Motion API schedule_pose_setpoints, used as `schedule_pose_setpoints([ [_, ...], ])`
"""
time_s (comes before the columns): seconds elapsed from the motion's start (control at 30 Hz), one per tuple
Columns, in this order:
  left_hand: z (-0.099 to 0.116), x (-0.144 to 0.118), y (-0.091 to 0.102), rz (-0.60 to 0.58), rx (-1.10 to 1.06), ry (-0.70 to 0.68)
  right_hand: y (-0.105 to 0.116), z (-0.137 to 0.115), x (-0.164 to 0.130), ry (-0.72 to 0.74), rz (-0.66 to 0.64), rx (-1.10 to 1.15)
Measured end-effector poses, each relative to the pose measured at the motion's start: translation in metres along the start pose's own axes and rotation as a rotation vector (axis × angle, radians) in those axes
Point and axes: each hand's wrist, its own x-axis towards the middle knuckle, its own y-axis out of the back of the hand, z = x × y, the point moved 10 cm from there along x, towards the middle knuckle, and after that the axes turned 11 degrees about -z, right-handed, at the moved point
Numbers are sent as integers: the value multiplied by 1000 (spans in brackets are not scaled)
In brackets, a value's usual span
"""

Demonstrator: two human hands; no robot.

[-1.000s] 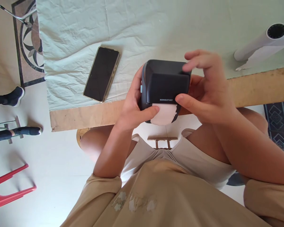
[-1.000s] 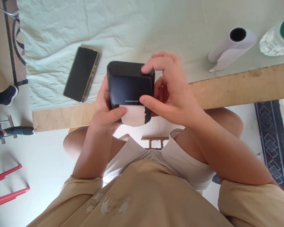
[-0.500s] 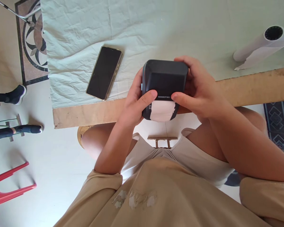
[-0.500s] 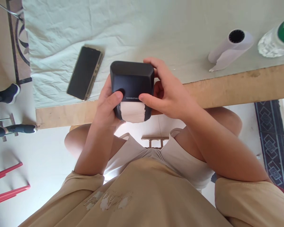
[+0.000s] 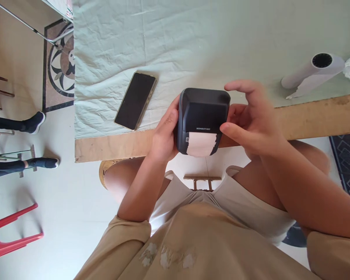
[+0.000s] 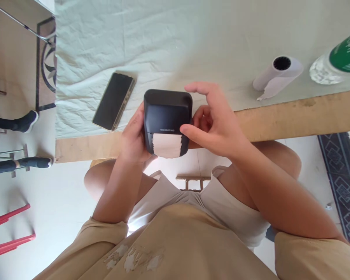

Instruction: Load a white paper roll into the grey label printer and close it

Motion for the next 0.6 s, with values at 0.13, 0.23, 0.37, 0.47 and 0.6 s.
schedule_pose_setpoints([
  [0.13, 0, -4, 6, 55, 67, 38, -7, -11, -2, 59, -80, -59],
  [0.23, 0, -5, 11, 95, 71, 21, -7, -12, -2, 73, -84, -113],
  [0.37, 0, -3, 7, 109, 19, 11, 3, -26, -1, 124, 79, -211],
  [0.47, -2, -1, -3, 57, 14, 82, 13, -42, -2, 166, 258, -175],
  [0.6, 5, 2, -10, -10, 39, 63, 26, -71, -7, 224, 434, -313],
])
